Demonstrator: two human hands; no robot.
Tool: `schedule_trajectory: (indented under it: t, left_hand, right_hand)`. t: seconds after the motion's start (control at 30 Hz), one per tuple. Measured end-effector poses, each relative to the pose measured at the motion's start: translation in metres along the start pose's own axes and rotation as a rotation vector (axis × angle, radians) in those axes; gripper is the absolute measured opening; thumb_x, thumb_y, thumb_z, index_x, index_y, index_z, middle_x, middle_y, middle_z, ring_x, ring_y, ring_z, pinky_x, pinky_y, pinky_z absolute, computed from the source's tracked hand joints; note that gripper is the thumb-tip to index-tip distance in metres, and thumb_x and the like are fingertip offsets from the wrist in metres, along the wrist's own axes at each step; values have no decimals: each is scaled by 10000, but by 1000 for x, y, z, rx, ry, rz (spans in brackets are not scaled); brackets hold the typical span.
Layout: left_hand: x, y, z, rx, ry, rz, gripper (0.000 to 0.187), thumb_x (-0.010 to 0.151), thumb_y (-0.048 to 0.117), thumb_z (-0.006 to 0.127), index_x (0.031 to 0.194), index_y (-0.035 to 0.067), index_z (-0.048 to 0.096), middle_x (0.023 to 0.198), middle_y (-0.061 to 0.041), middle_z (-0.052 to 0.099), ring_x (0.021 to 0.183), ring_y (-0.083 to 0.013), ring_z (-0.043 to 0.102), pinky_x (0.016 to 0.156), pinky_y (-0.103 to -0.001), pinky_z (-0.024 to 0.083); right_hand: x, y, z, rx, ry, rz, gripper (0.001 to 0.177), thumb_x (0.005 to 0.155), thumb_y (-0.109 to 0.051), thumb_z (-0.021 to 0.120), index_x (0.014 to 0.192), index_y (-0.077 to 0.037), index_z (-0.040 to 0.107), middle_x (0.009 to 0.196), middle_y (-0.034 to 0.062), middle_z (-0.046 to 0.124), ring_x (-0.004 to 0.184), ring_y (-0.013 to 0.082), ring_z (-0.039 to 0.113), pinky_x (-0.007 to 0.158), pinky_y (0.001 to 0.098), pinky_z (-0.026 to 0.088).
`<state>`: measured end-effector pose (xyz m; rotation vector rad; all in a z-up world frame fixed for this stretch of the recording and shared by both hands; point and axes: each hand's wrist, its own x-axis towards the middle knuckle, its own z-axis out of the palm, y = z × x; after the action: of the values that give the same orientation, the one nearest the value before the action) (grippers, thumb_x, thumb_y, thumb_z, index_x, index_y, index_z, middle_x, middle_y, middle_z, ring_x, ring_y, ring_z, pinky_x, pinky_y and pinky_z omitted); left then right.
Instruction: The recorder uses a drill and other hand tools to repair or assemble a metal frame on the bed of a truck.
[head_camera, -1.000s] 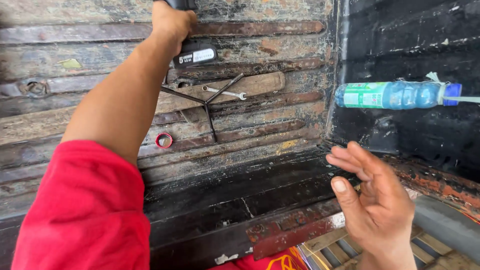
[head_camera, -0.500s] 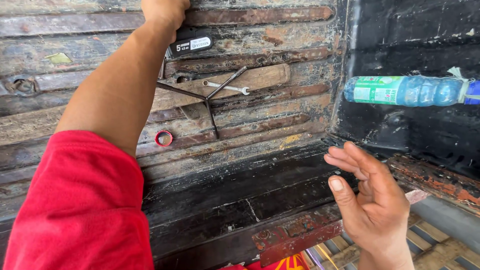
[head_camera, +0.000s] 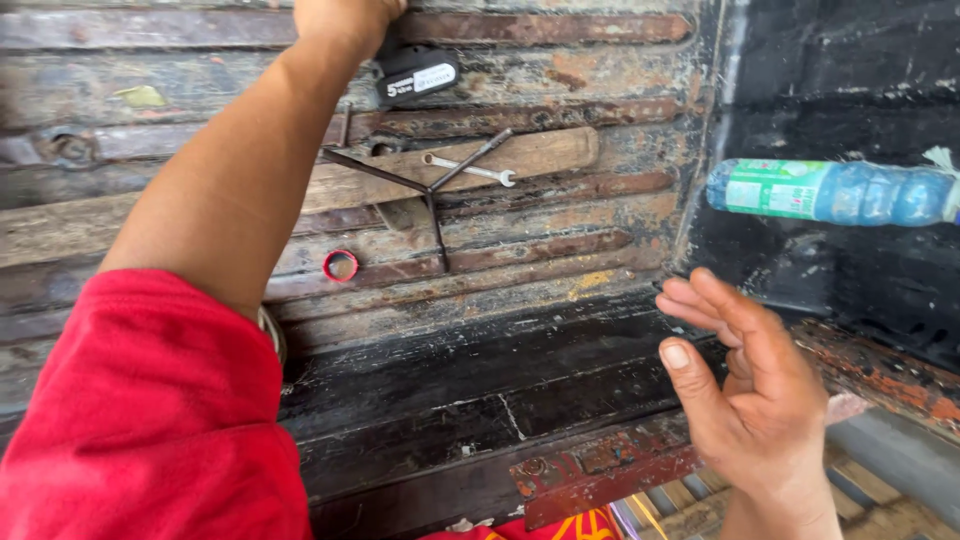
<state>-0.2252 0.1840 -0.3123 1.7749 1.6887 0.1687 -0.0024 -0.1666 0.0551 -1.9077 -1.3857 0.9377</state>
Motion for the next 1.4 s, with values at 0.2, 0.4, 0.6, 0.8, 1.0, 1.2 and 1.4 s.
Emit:
schedule_trajectory:
  t: [0.2, 0.4, 0.6, 0.8, 1.0, 1.2, 1.4]
  left_hand:
    - [-33, -7, -26, -93, 92, 84, 476, 872, 497, 792, 1026, 50, 742, 952, -184, 746, 884, -361, 717, 794, -441, 555]
    - [-79, -15, -60, 89, -160, -13, 472, 923, 449, 768, 1002, -16, 764, 1030, -273, 733, 983, -386, 727, 923, -422, 564]
    - [-98, -33, -41, 310, -336, 6, 516, 780, 450, 854, 1015, 1, 754, 1085, -259, 714, 1030, -410, 689, 914, -466, 543]
    - [-98, -48, -39, 276, -223, -26, 422, 766, 327, 843, 1010, -1, 735, 1080, -261, 701, 1025, -400, 685, 885, -459, 551]
    - [-143, 1, -124, -136, -308, 132, 251, 927, 227, 721, 997, -14, 726, 1009, -213, 738, 951, -307, 720, 816, -397, 565]
    - [-264, 95, -208, -775, -739, 318, 213, 965, 191, 627, 1082, 27, 696, 1015, -73, 792, 966, -150, 763, 854, -280, 611]
    - [-363, 135, -227, -796, -738, 385, 247, 986, 209, 613, 1123, 19, 690, 1027, -64, 777, 967, -113, 697, 897, -291, 560]
  right_hand:
    - [-2, -3, 6, 4, -31, 16, 562, 924, 12, 681, 1452, 61, 495, 1340, 209, 654, 1240, 277, 671, 1097, 377, 515]
    - [-10, -1, 8, -1, -27, 27, 563, 902, 17, 693, 1433, 57, 511, 1318, 201, 670, 1221, 269, 681, 1080, 377, 520]
    - [-17, -4, 13, 16, -52, -1, 565, 910, 19, 692, 1441, 60, 505, 1325, 198, 664, 1226, 267, 679, 1090, 376, 516]
    - [-25, -1, 10, 51, -76, -91, 551, 955, 21, 678, 1472, 48, 491, 1364, 188, 646, 1264, 270, 670, 1144, 393, 524]
    - [-18, -11, 0, -16, -117, -184, 528, 940, 16, 686, 1441, 38, 523, 1308, 168, 675, 1215, 240, 690, 1090, 365, 532]
    - [2, -50, -8, -151, -194, -375, 428, 939, -41, 721, 1356, -17, 626, 1201, 109, 752, 1114, 186, 743, 973, 319, 571]
    - [18, -65, -2, 80, -344, -508, 369, 995, -52, 673, 1359, -6, 624, 1155, 91, 738, 1054, 153, 711, 930, 306, 582]
